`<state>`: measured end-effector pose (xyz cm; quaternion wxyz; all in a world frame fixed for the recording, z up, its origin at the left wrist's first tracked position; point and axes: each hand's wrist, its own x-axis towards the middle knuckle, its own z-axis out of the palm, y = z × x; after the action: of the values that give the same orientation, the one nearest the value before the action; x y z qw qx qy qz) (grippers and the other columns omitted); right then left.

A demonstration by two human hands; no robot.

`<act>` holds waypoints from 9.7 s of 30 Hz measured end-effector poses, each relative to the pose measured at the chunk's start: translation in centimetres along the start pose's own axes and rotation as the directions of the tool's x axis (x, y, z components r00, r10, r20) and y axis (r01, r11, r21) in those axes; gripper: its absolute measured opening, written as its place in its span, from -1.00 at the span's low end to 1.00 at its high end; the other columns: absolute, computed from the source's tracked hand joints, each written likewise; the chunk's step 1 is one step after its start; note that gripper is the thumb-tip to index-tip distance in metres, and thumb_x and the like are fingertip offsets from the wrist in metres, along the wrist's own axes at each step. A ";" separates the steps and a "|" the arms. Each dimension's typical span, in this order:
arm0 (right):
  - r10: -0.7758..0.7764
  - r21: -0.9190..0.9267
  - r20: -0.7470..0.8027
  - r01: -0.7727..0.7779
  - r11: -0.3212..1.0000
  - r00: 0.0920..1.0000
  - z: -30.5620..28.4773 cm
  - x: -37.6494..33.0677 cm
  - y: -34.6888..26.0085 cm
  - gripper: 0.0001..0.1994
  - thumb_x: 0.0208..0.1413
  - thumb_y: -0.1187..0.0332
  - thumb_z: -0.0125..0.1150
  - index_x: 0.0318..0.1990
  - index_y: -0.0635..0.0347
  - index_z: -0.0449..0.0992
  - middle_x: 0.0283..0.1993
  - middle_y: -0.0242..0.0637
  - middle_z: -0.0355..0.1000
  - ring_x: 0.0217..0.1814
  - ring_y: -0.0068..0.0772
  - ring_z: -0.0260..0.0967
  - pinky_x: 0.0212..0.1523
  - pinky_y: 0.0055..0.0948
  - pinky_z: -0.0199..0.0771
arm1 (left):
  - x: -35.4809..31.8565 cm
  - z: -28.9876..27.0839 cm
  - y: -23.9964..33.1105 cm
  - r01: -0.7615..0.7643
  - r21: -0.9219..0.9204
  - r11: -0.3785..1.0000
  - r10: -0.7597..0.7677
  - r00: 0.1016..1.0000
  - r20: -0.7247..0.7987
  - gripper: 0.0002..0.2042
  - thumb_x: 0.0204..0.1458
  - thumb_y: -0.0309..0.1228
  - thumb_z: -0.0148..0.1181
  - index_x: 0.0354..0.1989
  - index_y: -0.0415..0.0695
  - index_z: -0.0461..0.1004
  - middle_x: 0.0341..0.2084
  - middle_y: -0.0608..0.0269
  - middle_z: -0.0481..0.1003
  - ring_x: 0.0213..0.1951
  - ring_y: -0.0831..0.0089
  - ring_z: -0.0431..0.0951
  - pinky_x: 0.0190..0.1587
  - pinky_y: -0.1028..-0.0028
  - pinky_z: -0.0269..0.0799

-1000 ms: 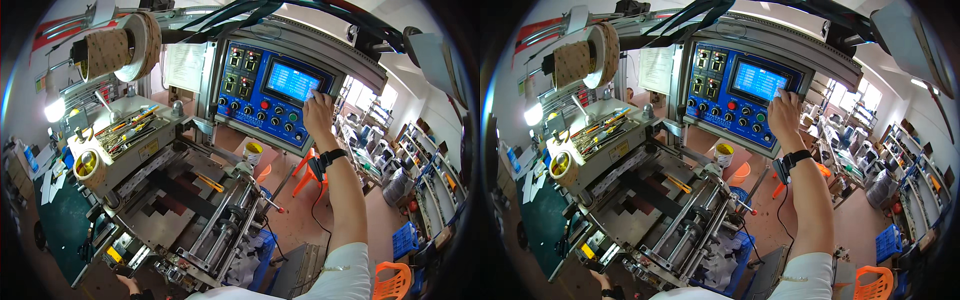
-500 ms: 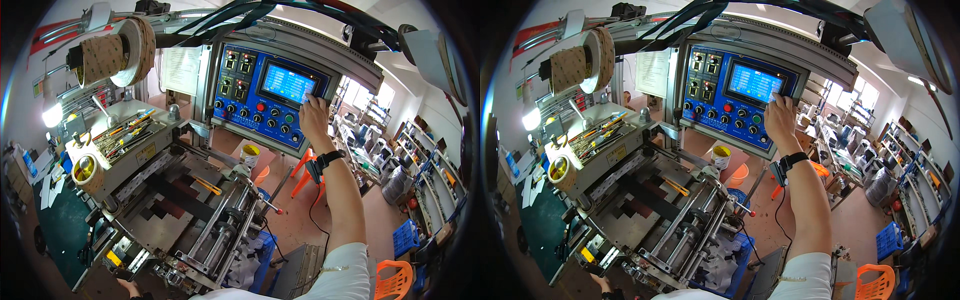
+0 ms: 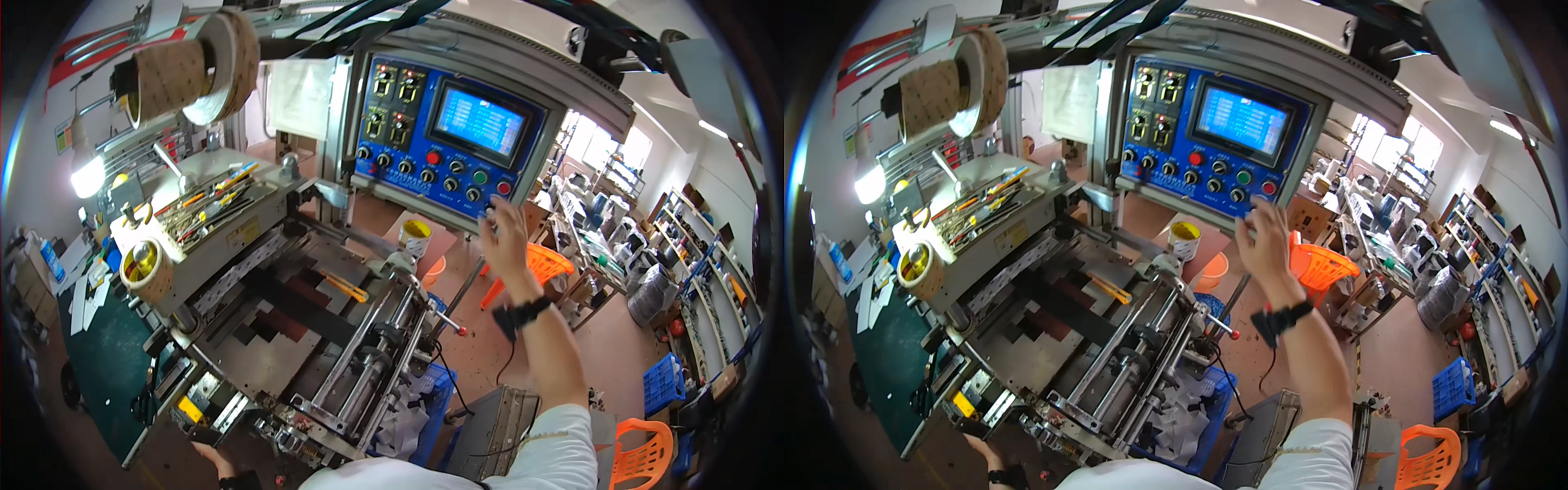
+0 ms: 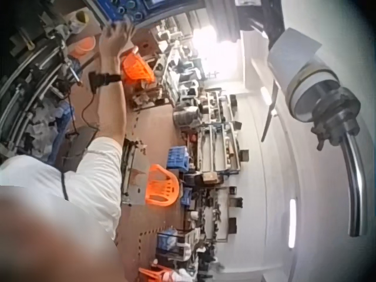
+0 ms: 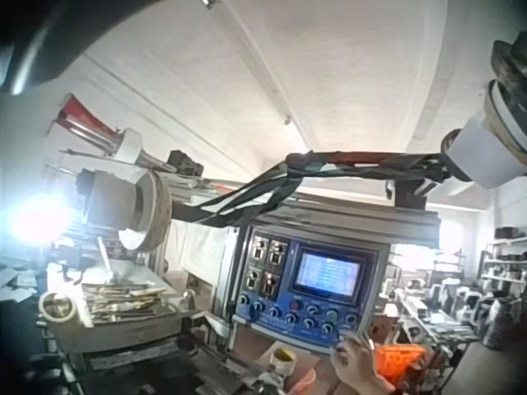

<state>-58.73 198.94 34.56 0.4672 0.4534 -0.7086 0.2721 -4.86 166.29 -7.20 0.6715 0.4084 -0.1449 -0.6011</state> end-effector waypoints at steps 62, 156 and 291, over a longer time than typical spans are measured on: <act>-0.005 -0.118 -0.016 0.003 0.993 1.000 -1.7 4.0 3.7 -0.89 0.21 0.42 0.21 -0.25 0.29 0.53 0.16 -0.09 0.46 0.11 -0.05 0.42 0.12 -0.17 0.43 | 3.6 -6.2 1.7 -0.284 0.512 0.811 0.265 0.958 0.111 -0.72 0.34 -0.27 -0.16 -0.15 -0.16 0.48 -0.32 0.25 0.52 -0.29 0.45 0.53 -0.25 0.44 0.51; 0.242 0.057 0.968 -0.997 0.051 0.068 10.2 -53.4 -8.3 -0.91 0.15 0.46 0.30 -0.28 0.29 0.53 -0.42 -0.41 0.47 -0.37 -0.61 0.35 -0.36 -0.52 0.34 | 1.1 -5.9 1.8 -0.114 0.564 0.818 0.143 0.990 -0.007 -0.67 0.35 -0.12 0.00 0.06 -0.09 0.45 -0.09 0.36 0.45 -0.07 0.47 0.47 0.06 0.41 0.36; 0.016 0.318 0.831 -0.496 0.808 0.557 -0.4 -8.7 -7.5 -0.72 0.09 0.47 0.30 -0.02 0.29 0.59 -0.20 -0.24 0.52 -0.22 -0.46 0.48 -0.16 -0.50 0.50 | -8.9 -4.2 7.0 0.382 0.506 0.773 -0.578 0.754 0.314 -0.77 0.28 -0.28 0.08 -0.15 -0.20 0.51 -0.34 0.28 0.56 -0.33 0.56 0.48 -0.22 0.51 0.40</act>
<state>-50.47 199.32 26.54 -0.0870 0.5201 -0.7990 0.2890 0.76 175.72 -2.17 0.3352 0.4122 -0.3072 -0.7896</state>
